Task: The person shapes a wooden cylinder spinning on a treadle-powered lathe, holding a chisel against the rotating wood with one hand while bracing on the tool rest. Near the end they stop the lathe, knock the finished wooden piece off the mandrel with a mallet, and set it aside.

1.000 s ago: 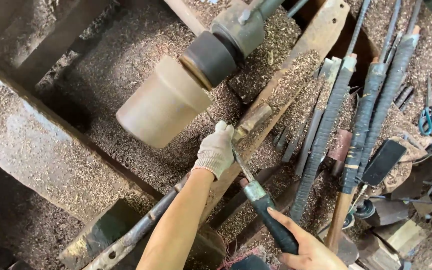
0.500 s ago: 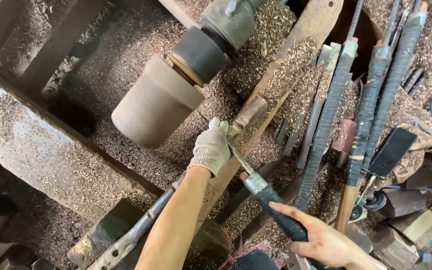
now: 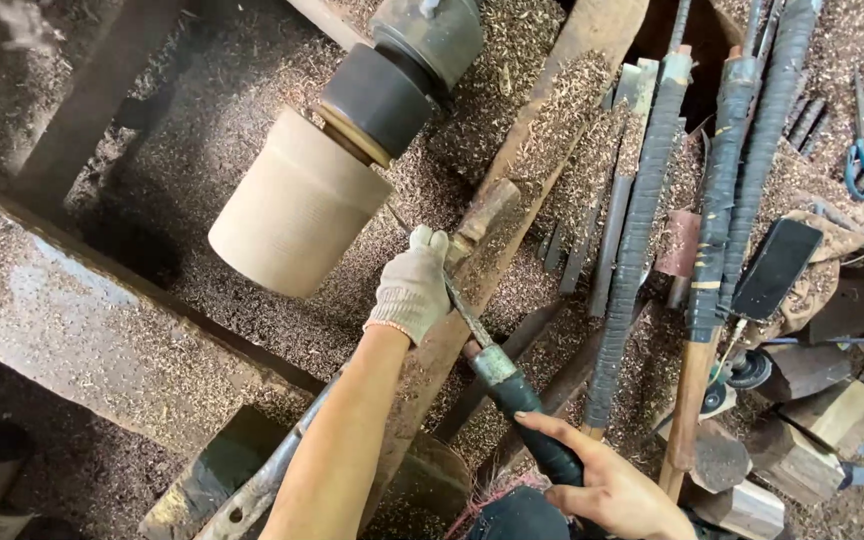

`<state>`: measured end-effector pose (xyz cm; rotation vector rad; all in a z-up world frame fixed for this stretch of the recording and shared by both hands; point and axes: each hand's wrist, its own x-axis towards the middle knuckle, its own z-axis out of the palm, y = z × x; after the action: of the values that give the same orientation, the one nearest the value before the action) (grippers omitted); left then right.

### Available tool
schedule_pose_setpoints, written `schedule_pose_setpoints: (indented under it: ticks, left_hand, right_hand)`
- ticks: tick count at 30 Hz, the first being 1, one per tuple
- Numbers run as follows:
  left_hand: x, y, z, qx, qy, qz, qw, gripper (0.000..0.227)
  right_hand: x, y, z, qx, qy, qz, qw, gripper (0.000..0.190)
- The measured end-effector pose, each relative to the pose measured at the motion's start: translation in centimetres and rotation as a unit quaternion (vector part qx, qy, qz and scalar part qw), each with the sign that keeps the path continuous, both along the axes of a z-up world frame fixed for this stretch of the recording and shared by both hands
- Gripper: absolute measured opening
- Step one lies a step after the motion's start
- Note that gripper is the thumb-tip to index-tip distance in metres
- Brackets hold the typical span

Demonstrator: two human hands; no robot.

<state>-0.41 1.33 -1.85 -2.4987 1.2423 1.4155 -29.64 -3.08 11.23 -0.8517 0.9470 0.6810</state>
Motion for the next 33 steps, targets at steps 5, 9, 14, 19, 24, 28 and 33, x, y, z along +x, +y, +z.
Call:
schedule_pose_setpoints:
  ticks: [5, 9, 14, 19, 24, 28, 33]
  left_hand:
    - [-0.2, 0.5, -1.1, -0.026, -0.007, -0.004, 1.0, 0.063]
    - [0.2, 0.1, -0.3, -0.003, 0.002, -0.017, 1.0, 0.071]
    - [0.0, 0.8, -1.3, -0.053, -0.005, -0.013, 0.998, 0.074]
    - [0.1, 0.5, -1.0, -0.031, -0.005, -0.029, 0.999, 0.072]
    - [0.0, 0.7, -0.9, -0.052, -0.016, -0.043, 0.998, 0.075]
    - [-0.2, 1.3, -2.3, -0.099, -0.027, -0.041, 0.994, 0.071]
    - [0.7, -1.2, 2.8, 0.048, 0.037, -0.015, 0.998, 0.077]
  right_hand:
    - [-0.4, 1.5, -0.6, 0.028, 0.016, -0.063, 0.997, 0.087]
    - [0.1, 2.0, -0.4, -0.005, -0.013, -0.054, 0.998, 0.085]
    - [-0.9, 3.1, -1.2, 0.021, 0.014, -0.082, 0.996, 0.086]
    - [-1.6, 4.2, -2.1, 0.015, 0.025, -0.094, 0.995, 0.087]
    - [-0.5, 4.5, -1.8, 0.016, 0.087, -0.071, 0.994, 0.089]
    - [-1.8, 4.8, -2.5, 0.008, 0.065, -0.079, 0.995, 0.089]
    - [-1.0, 2.0, -0.9, 0.018, 0.033, -0.047, 0.998, 0.087]
